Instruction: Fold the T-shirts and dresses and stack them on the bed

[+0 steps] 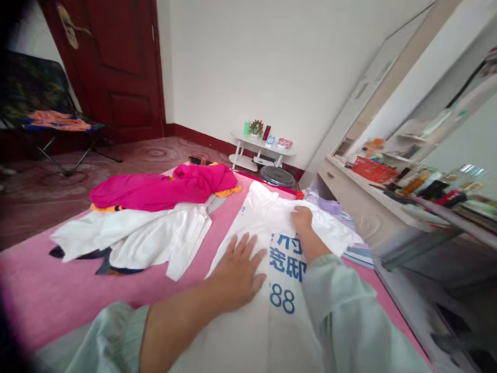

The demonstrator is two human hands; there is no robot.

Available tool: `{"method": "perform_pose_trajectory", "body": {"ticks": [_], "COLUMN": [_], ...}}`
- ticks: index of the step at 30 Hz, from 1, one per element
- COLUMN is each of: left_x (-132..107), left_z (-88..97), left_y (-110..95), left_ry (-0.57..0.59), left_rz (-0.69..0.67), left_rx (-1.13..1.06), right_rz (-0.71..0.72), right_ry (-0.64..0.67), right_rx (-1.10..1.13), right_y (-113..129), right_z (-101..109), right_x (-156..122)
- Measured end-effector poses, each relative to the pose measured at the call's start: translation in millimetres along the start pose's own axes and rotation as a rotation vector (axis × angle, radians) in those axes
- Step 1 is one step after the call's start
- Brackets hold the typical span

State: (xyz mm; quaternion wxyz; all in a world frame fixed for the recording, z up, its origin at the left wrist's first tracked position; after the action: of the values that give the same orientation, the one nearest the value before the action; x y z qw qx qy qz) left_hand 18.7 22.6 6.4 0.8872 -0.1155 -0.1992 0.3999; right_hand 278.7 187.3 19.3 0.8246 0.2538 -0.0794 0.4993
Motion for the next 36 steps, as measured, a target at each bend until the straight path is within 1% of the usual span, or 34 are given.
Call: {"method": "perform_pose_trajectory", "body": {"ticks": [2, 5, 6, 8, 9, 10, 11, 13, 15, 16, 17, 19, 22, 25, 27, 31, 36], "left_x": [-0.6, -1.0, -1.1, -1.3, -1.3, -1.4, -1.3, -0.8, 0.1, 0.7, 1.3, 2.3, 2.8, 2.3, 1.8, 0.7, -3.4], "left_z": [-0.4, -0.8, -1.0, -1.7, -2.2, -2.7, -3.2, -3.7, -3.8, -3.6, -3.4, -3.2, -4.3, -7.1, -8.7, -10.3, -11.6], "left_y": [-0.6, -0.8, -0.6, -0.1, 0.2, 0.4, 0.6, 0.7, 0.4, 0.1, -0.1, -0.2, 0.2, 1.4, 2.3, 2.7, 0.2], "left_ry": [0.000, -0.012, -0.019, -0.034, -0.041, -0.047, -0.051, -0.051, -0.030, -0.015, 0.002, 0.029, 0.032, 0.025, 0.020, 0.001, -0.029], "left_rz": [0.005, 0.014, 0.017, 0.017, 0.016, 0.014, 0.012, 0.011, 0.014, 0.018, 0.022, 0.034, 0.036, 0.022, 0.014, -0.002, -0.022], "left_rx": [0.004, 0.012, 0.015, 0.018, 0.018, 0.019, 0.020, 0.022, 0.026, 0.030, 0.034, 0.047, 0.063, 0.078, 0.099, 0.146, 0.209], "right_rz": [-0.044, -0.010, 0.033, 0.164, 0.243, 0.323, 0.399, 0.496, 0.493, 0.466, 0.436, 0.400, 0.401, 0.454, 0.509, 0.594, 0.683], "right_ry": [-0.031, -0.107, -0.142, -0.213, -0.232, -0.221, -0.170, 0.028, 0.249, 0.326, 0.368, 0.390, 0.408, 0.409, 0.388, 0.340, 0.286], "right_rx": [-0.030, -0.100, -0.128, -0.165, -0.166, -0.155, -0.146, -0.152, -0.186, -0.203, -0.215, -0.227, -0.222, -0.203, -0.195, -0.128, -0.045], "right_y": [-6.1, -2.5, 3.0, 18.3, 26.6, 34.0, 40.1, 46.4, 45.7, 44.1, 42.7, 41.2, 38.9, 30.9, 23.1, 10.9, 10.0], "right_z": [2.0, 9.0, 12.3, 17.8, 18.6, 17.3, 13.2, -1.4, -18.1, -24.3, -28.1, -28.9, -19.2, -2.5, 10.8, 40.4, 73.0], "right_x": [-10.7, -25.7, -30.0, -37.0, -39.8, -42.0, -43.8, -46.7, -49.4, -50.6, -51.9, -55.4, -67.2, -90.0, -111.3, -162.5, -220.0]}}
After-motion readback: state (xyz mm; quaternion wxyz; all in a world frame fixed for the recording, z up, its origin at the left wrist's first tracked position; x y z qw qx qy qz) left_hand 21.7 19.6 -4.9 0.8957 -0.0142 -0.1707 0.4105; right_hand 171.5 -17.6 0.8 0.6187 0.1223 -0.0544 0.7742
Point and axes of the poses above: each hand's wrist, its own x-axis towards the middle knuckle, its own z-axis out of the back of the hand, y = z × x, the point moved 3 cm from there along x, towards the middle knuckle, and after that the axes turned 3 degrees about -y, right-handed, at the moved point
